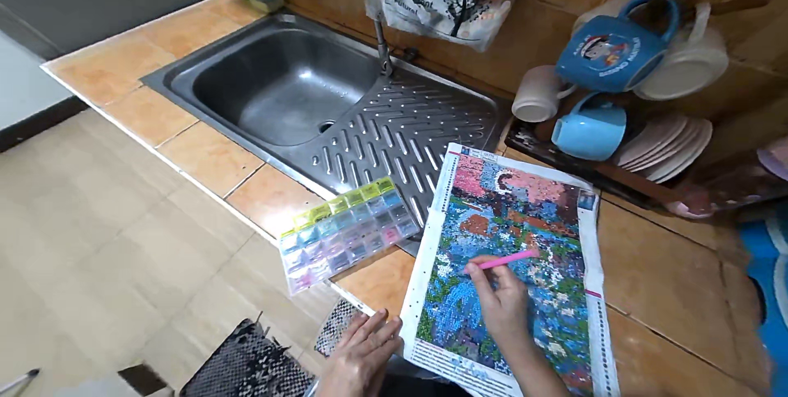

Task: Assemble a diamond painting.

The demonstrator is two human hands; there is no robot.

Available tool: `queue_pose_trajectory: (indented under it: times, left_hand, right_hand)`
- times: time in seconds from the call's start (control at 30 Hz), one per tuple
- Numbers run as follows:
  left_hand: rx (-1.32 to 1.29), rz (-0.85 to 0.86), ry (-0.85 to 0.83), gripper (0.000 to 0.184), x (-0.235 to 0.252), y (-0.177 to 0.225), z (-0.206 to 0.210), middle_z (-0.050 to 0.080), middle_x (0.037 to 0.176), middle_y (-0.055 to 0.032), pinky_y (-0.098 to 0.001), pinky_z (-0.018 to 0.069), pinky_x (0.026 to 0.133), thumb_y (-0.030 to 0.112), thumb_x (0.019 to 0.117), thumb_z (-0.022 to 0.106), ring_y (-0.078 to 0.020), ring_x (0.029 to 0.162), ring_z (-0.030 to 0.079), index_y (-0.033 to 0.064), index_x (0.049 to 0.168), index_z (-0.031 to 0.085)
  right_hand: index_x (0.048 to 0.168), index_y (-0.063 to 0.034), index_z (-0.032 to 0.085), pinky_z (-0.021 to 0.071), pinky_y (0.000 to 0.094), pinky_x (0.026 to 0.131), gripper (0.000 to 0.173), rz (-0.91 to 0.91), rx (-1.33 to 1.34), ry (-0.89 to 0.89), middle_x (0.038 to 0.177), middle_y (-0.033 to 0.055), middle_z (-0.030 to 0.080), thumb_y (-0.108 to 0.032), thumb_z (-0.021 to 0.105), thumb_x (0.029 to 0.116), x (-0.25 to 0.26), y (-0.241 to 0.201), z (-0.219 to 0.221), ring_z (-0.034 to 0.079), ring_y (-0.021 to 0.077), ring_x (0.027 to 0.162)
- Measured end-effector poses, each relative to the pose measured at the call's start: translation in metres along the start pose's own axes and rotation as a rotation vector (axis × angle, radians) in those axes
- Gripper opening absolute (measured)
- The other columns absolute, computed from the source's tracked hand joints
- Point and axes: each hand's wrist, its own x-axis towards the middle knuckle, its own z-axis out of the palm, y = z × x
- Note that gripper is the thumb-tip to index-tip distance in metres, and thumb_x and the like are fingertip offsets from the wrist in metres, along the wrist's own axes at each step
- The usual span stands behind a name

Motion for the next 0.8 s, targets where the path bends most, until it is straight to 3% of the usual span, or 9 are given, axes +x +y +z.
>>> queue_pose_trajectory:
  times: [0.37, 0.8]
  left_hand:
    - [0.021, 0.015, 0.019, 0.026, -0.0016, -0.0024, 0.0029, 0.074, 0.124, -0.0040, -0.0453, 0.0474, 0.109, 0.003, 0.0909, 0.057, -0.0272, 0.125, 0.065, 0.0105, 0.102, 0.080]
    - [0.004, 0.012, 0.032, 0.028, -0.0020, -0.0033, 0.0042, 0.074, 0.123, -0.0047, -0.0450, 0.0474, 0.109, 0.001, 0.0891, 0.056, -0.0279, 0.125, 0.065, 0.0092, 0.102, 0.080]
  right_hand:
    - [0.093, 0.0030, 0.072, 0.0557, 0.0291, 0.075, 0.023, -0.015, -0.105, -0.015, 0.082, 0.0102, 0.071, -0.016, 0.058, 0.0942, 0.0018, 0.0033, 0.0071, 0.068, 0.0146, 0.075]
    - [0.092, 0.0030, 0.071, 0.0545, 0.0233, 0.073, 0.023, -0.028, -0.083, 0.000, 0.082, 0.0087, 0.071, -0.016, 0.058, 0.0939, 0.0001, 0.0049, 0.0067, 0.066, 0.0098, 0.073]
